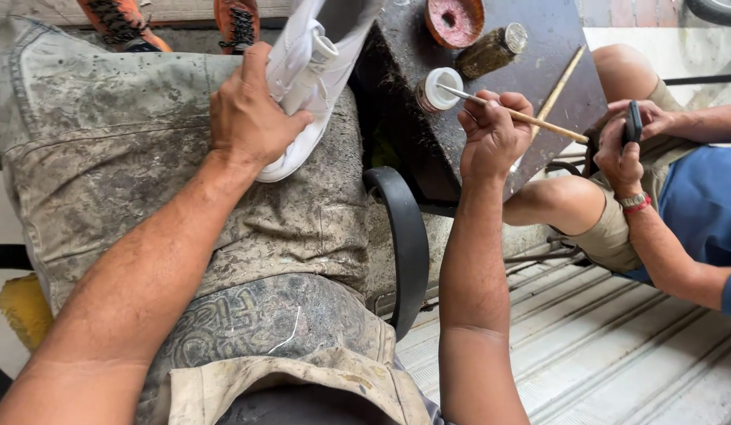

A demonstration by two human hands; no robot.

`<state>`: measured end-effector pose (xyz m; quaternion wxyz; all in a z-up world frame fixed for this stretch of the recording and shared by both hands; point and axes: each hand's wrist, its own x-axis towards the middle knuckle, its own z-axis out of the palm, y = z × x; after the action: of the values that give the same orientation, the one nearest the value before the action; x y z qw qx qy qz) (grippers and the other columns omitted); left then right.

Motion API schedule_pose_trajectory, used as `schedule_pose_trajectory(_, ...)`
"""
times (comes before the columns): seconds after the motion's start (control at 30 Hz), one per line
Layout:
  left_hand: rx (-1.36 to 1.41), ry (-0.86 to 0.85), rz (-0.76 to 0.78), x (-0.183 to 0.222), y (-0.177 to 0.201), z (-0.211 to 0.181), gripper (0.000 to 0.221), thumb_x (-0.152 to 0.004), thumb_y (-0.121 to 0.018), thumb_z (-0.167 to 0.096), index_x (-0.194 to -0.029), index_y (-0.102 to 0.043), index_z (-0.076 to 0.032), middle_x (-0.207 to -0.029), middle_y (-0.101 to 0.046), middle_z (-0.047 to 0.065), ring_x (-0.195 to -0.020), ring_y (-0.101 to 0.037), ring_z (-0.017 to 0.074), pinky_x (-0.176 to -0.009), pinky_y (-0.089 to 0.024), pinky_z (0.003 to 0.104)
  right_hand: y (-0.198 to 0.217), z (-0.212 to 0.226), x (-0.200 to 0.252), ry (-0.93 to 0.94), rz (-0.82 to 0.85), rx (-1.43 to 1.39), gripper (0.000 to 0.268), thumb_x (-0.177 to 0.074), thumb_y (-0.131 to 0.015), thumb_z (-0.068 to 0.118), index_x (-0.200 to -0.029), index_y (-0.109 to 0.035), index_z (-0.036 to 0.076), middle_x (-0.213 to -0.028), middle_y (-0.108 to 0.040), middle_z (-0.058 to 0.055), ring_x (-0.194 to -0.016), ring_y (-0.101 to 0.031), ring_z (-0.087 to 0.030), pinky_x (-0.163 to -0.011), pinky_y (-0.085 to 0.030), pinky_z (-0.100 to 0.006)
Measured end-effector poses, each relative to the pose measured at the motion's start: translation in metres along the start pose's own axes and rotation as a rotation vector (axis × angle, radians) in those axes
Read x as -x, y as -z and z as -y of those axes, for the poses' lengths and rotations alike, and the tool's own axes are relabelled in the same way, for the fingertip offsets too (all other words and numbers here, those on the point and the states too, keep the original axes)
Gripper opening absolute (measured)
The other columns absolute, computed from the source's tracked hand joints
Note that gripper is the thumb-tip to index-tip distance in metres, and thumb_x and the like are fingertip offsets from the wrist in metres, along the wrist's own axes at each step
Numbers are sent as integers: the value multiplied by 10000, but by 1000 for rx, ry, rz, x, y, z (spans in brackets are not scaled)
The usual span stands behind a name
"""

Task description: Repairing a white sneaker by applying a substance with a brush and adjusting the shoe's components with a wooden stick

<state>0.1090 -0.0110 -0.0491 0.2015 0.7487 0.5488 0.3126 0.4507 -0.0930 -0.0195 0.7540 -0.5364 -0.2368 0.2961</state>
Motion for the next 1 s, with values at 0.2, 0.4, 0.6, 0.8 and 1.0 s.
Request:
schedule_pose_trajectory(0.2, -8, -29, -26, 2, -11, 2, 875, -732, -1018, -365, -1323, -446, -69, -1040, -723, 122, -848, -737, 313, -701, -661, 482, 1, -7, 7, -28, -88, -92, 143, -951, -657, 82, -863, -549, 116, -730, -650, -140, -598, -687, -264, -469, -538, -323)
schedule_pose_trajectory(0.4, 72, 9, 77, 3, -5, -4, 952, -709, -1050, -353, -1334, -376, -105, -1062, -712, 223, -840, -716, 451, -639, -570, 581, -30, 27, 54, -256, 81, -198, 73, -872, -577, 138, -934, -584, 176, -906, -728, -156, -596, -578, -246, -497, -432, -333)
schedule_pose_trajectory(0.6, -16, -60, 48, -1, -28, 4, 1049, -705, -1055, -359, -1417, -332, -94, -1022, -685, 148, -808, -721, 287, -653, -642, 438, -67, 30, 102, -215, 597, -93, 228, -843, -608, -203, -951, -653, -8, -1086, -648, -251, -816, -716, -327, -779, -687, -388)
schedule_pose_trajectory(0.8, -60, -32, 71, -4, -26, -1, 1073, -697, -1042, -378, -1455, -325, -127, -1011, -679, 121, -772, -716, 294, -622, -615, 456, -103, 7, 111, 163, 619, 513, 161, -846, -718, -134, -892, -697, 19, -832, -691, -108, -666, -671, -153, -615, -587, -240)
schedule_pose_trajectory(1.0, -88, -60, 52, -1, -30, 1, 1007, -750, -991, -333, -1475, -317, -149, -1013, -666, 137, -761, -717, 368, -584, -580, 516, -102, -20, 112, 82, 617, 532, 162, -920, -711, -92, -919, -649, 58, -778, -669, -82, -651, -617, -113, -584, -507, -235)
